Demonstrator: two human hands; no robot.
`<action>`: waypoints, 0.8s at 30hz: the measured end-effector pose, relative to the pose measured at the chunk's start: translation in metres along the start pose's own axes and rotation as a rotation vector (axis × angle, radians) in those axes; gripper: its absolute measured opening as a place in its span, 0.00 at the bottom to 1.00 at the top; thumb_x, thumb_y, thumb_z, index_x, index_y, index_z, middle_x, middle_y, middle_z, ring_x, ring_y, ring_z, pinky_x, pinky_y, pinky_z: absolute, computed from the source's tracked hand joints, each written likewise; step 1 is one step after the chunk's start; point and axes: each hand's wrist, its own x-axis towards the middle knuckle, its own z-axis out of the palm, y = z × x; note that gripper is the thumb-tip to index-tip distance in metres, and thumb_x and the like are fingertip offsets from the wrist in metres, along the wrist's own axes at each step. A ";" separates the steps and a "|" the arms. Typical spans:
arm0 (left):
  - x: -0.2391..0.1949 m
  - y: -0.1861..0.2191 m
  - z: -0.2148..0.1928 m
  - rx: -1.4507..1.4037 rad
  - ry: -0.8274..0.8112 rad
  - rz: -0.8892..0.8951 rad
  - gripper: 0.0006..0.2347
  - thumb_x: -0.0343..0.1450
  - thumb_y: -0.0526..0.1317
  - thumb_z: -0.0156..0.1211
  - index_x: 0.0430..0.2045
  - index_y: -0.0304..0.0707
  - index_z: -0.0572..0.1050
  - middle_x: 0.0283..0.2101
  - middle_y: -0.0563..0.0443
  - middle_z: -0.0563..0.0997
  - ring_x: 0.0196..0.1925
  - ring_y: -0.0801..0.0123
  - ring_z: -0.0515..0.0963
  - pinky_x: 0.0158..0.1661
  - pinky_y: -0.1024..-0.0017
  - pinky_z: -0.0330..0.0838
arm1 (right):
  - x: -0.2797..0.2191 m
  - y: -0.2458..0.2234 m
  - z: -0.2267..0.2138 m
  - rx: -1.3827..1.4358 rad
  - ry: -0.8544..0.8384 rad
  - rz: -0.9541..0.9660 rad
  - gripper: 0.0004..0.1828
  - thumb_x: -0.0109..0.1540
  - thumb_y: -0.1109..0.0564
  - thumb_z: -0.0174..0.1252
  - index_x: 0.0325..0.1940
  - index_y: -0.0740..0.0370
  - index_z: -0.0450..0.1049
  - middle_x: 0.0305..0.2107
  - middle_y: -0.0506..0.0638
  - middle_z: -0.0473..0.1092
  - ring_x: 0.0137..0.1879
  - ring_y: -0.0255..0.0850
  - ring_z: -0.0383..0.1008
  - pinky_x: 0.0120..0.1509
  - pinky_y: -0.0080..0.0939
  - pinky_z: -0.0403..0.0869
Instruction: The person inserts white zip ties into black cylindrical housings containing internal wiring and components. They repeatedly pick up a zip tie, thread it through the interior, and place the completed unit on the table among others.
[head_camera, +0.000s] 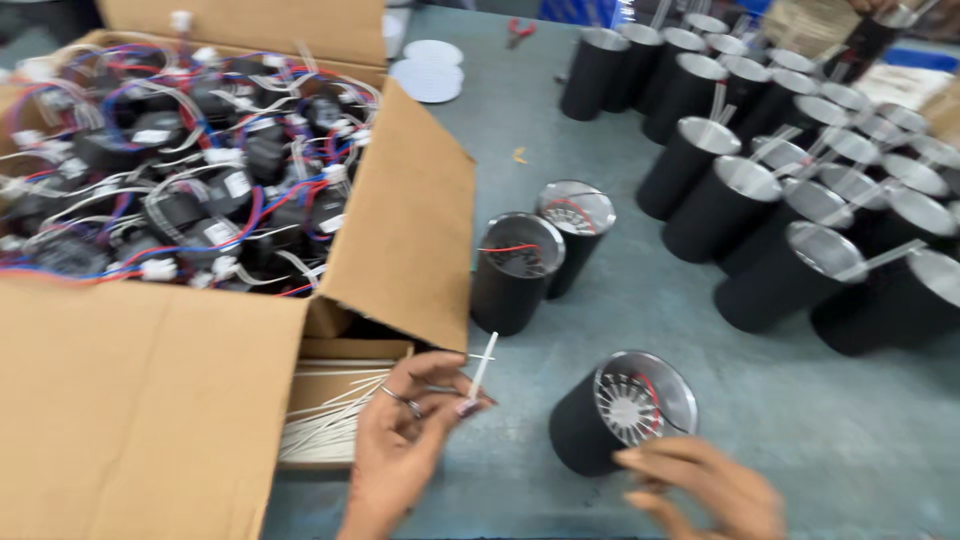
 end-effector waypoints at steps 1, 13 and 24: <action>-0.004 -0.008 0.012 -0.209 -0.065 -0.032 0.16 0.67 0.22 0.58 0.48 0.28 0.71 0.38 0.43 0.83 0.43 0.60 0.89 0.48 0.66 0.84 | -0.001 -0.004 0.015 0.086 -0.079 0.028 0.21 0.50 0.56 0.74 0.46 0.61 0.82 0.38 0.50 0.81 0.36 0.33 0.84 0.40 0.32 0.83; -0.003 -0.017 0.081 0.266 -0.227 0.480 0.12 0.64 0.24 0.67 0.40 0.33 0.80 0.41 0.44 0.85 0.43 0.62 0.90 0.45 0.70 0.84 | -0.022 0.001 0.012 0.374 0.012 0.303 0.07 0.60 0.64 0.65 0.40 0.69 0.85 0.37 0.55 0.80 0.37 0.39 0.84 0.41 0.35 0.82; 0.029 0.003 0.142 0.828 -0.524 0.920 0.15 0.56 0.29 0.65 0.35 0.40 0.81 0.44 0.50 0.81 0.58 0.51 0.78 0.62 0.48 0.66 | -0.055 0.033 -0.027 0.453 0.485 0.494 0.15 0.62 0.69 0.64 0.53 0.72 0.81 0.35 0.57 0.74 0.32 0.35 0.72 0.33 0.33 0.71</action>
